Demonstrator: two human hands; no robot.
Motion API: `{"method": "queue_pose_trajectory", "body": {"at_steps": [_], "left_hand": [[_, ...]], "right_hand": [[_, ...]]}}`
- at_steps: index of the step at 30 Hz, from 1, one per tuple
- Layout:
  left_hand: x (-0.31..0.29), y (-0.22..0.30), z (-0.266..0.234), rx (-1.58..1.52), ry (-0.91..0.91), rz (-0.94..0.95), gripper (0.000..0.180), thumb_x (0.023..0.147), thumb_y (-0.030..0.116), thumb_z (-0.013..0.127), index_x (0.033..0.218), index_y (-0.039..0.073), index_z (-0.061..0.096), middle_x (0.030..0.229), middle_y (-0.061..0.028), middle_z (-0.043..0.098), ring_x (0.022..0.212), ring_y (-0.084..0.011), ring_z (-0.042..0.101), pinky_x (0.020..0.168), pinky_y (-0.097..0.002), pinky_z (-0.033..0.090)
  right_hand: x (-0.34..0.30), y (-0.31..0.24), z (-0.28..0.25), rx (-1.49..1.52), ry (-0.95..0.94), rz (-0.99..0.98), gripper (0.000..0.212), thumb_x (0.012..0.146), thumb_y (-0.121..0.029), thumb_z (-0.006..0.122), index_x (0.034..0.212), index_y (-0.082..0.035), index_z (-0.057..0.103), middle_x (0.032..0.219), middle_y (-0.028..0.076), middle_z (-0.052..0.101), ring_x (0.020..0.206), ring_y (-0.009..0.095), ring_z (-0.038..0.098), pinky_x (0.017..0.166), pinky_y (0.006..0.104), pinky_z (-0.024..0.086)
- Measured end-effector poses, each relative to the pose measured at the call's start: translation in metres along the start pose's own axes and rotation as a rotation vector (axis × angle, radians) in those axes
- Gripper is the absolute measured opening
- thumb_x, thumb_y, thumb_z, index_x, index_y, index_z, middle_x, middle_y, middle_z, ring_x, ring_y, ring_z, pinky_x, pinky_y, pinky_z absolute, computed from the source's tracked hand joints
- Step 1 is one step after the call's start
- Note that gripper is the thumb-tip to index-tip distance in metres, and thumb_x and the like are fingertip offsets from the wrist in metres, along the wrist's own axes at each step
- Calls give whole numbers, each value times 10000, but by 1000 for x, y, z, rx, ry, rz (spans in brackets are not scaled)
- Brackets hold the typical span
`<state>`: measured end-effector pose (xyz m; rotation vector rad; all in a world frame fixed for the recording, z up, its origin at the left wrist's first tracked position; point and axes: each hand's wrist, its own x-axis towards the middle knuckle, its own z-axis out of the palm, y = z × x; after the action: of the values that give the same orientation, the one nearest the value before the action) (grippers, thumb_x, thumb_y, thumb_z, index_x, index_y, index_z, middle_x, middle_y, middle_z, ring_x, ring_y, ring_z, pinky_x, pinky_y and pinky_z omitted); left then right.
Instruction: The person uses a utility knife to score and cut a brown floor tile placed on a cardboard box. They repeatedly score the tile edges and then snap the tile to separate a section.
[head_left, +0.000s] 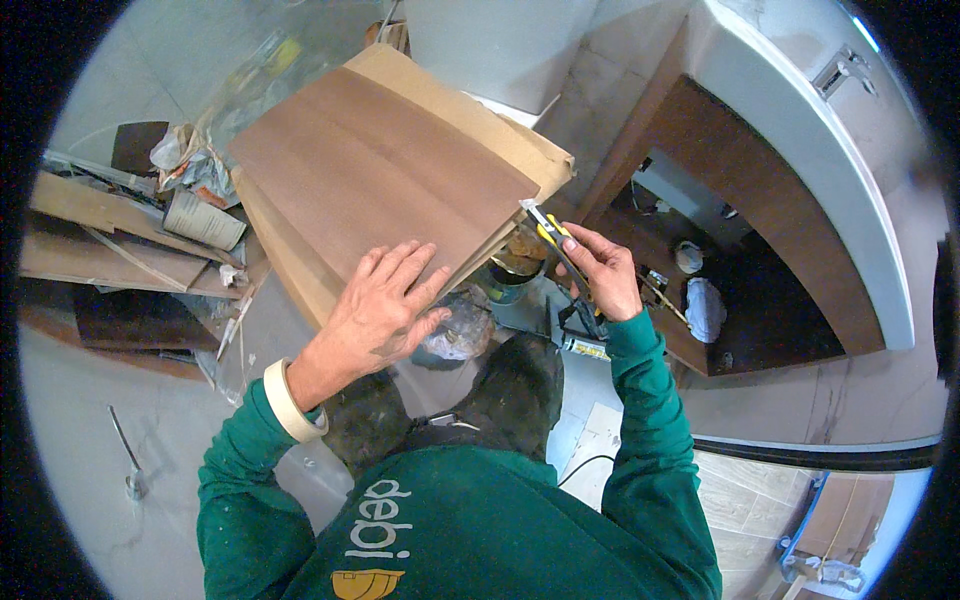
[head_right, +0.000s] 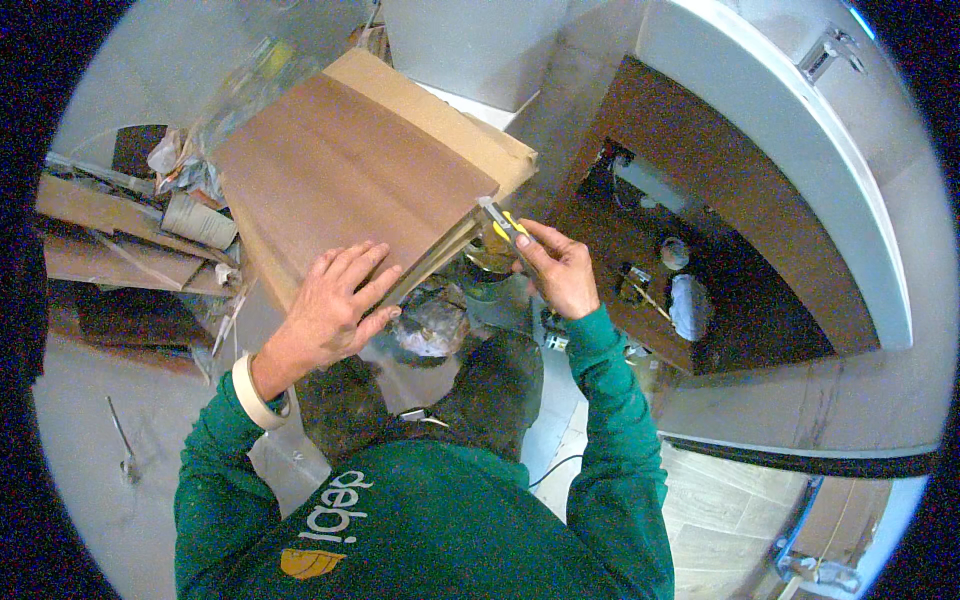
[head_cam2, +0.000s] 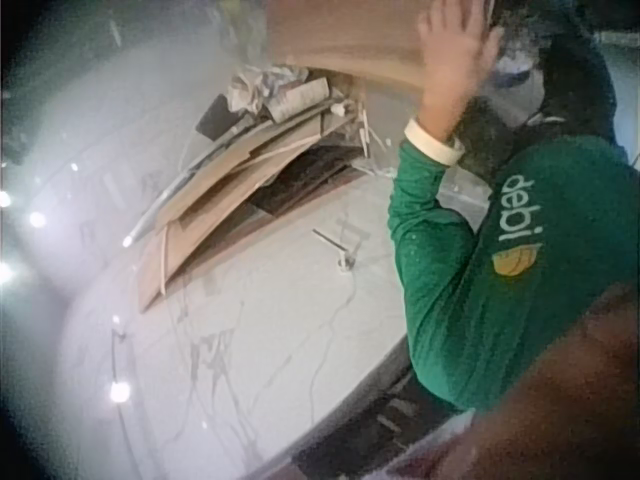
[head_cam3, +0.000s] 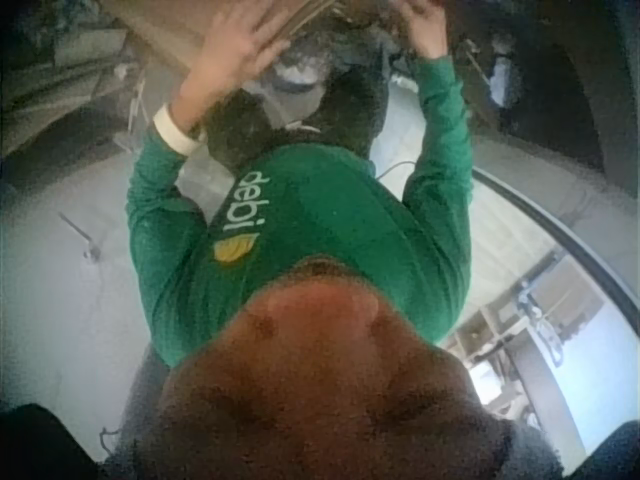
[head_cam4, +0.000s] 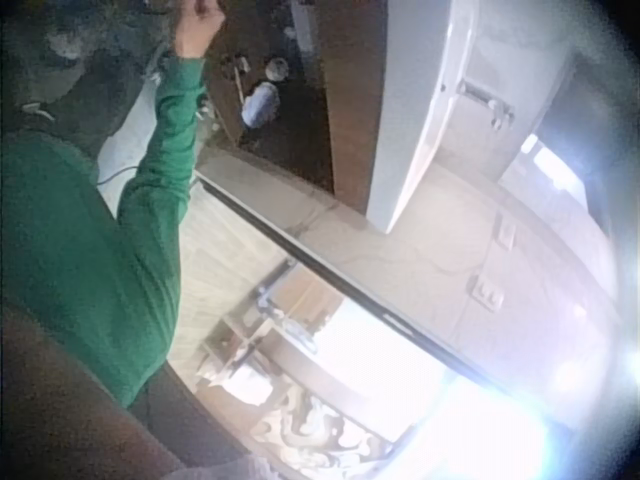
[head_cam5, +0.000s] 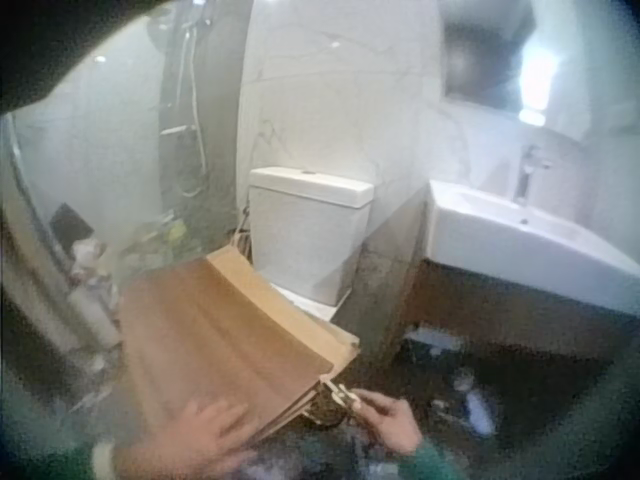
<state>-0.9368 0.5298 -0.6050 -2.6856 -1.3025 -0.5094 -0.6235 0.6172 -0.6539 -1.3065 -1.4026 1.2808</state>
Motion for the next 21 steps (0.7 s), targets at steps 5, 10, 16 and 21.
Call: {"method": "queue_pose_trajectory", "body": {"at_steps": [5,10,16,21], "left_hand": [[-8,3,2,3,43,29,470,851,248,754,1255,31,654,1341,-203,582,1265,-359,536,1046,-494,418],[-14,4,3,-14,79,35,466,816,164,767,1246,32,643,1333,-197,591,1244,-362,558,1029,-498,429],[-19,4,3,-13,96,29,421,827,152,753,1222,33,669,1309,-186,591,1248,-342,544,1055,-497,415],[-21,4,5,-7,136,38,415,798,130,765,1191,29,676,1296,-180,597,1233,-339,555,1047,-504,419]], "right_hand": [[-17,-7,15,17,-40,-9,431,991,-293,688,1317,-14,660,809,48,706,641,87,615,513,254,476],[-33,-12,24,-26,-70,0,450,988,-298,687,1335,-14,647,829,60,714,602,91,602,511,263,482],[-49,-8,38,-46,-70,6,431,986,-304,691,1325,-39,663,851,48,719,593,79,591,507,267,479],[-63,-9,47,16,-141,-4,420,1003,-249,675,1358,-29,635,922,59,709,735,97,650,526,251,506]]}}
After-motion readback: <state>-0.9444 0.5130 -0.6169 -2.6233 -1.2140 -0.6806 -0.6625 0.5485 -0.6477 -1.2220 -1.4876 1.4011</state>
